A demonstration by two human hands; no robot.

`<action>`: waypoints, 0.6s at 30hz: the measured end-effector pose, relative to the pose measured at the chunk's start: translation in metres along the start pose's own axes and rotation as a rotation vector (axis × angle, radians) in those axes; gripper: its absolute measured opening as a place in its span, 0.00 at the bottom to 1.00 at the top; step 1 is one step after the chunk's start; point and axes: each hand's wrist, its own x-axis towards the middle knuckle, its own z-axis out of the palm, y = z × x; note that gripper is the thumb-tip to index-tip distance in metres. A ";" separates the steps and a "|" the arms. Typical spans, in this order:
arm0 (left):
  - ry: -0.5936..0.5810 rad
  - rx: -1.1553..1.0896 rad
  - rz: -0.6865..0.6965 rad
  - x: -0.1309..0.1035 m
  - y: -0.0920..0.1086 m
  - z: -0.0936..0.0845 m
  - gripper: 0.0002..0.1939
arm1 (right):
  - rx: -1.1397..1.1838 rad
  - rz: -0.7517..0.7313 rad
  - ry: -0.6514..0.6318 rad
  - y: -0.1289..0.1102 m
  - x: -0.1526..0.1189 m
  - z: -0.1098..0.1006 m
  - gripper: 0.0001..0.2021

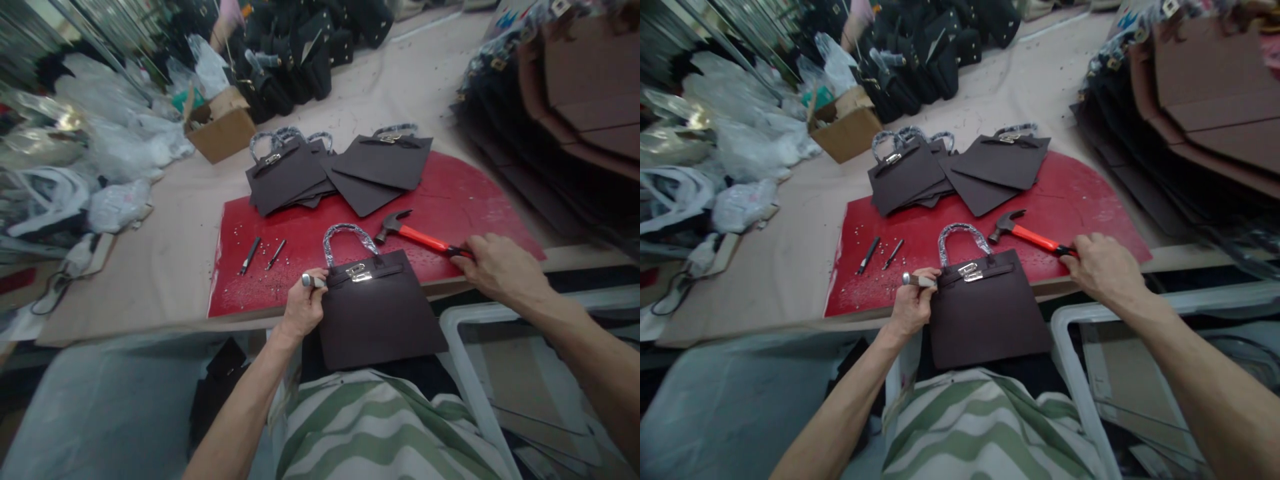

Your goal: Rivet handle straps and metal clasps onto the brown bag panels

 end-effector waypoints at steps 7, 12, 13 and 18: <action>0.031 -0.059 -0.028 -0.002 0.000 0.006 0.08 | 0.745 0.290 -0.551 -0.027 -0.020 -0.018 0.15; 0.045 -0.122 -0.054 -0.002 0.000 0.008 0.12 | 1.125 0.444 -0.651 -0.065 -0.052 -0.043 0.23; 0.033 -0.131 -0.067 -0.002 0.001 0.008 0.13 | 1.083 0.403 -0.579 -0.074 -0.057 -0.052 0.23; -0.019 -0.155 -0.124 -0.002 0.001 0.008 0.14 | 0.613 -0.146 0.015 -0.116 -0.073 -0.095 0.20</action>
